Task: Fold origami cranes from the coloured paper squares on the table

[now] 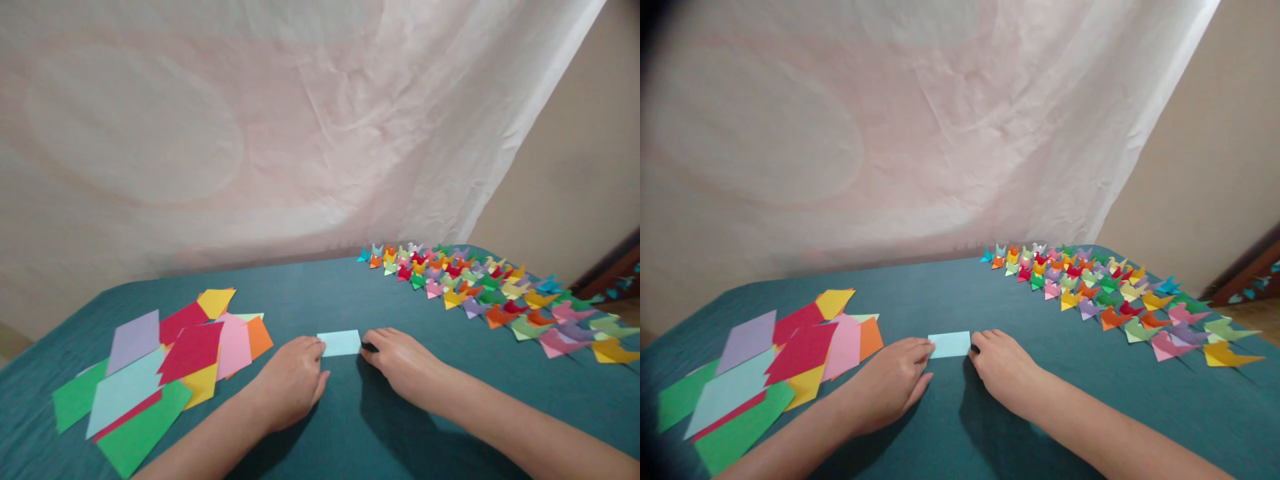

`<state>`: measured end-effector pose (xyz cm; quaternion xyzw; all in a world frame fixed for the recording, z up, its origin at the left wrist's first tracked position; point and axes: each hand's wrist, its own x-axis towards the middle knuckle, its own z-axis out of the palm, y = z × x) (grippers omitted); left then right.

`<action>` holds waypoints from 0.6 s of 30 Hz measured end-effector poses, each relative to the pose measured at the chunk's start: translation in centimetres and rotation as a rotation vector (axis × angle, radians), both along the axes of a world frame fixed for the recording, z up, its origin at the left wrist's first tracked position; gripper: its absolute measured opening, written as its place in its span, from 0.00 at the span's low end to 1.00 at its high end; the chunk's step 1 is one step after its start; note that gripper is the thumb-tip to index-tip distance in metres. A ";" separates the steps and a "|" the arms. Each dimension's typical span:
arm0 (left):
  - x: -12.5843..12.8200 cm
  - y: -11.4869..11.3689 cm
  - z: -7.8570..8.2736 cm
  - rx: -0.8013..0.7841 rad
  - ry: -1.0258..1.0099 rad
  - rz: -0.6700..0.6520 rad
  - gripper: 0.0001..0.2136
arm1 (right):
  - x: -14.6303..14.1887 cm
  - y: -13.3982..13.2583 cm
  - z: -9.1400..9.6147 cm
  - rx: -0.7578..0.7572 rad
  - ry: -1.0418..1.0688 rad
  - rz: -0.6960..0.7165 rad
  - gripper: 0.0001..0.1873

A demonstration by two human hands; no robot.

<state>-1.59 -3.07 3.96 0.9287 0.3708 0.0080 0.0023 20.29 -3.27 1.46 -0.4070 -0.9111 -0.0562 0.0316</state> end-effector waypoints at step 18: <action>-0.1 0.8 -1.6 0.126 -0.027 -0.105 0.08 | 0.5 2.8 -4.3 -0.088 0.685 -0.086 0.16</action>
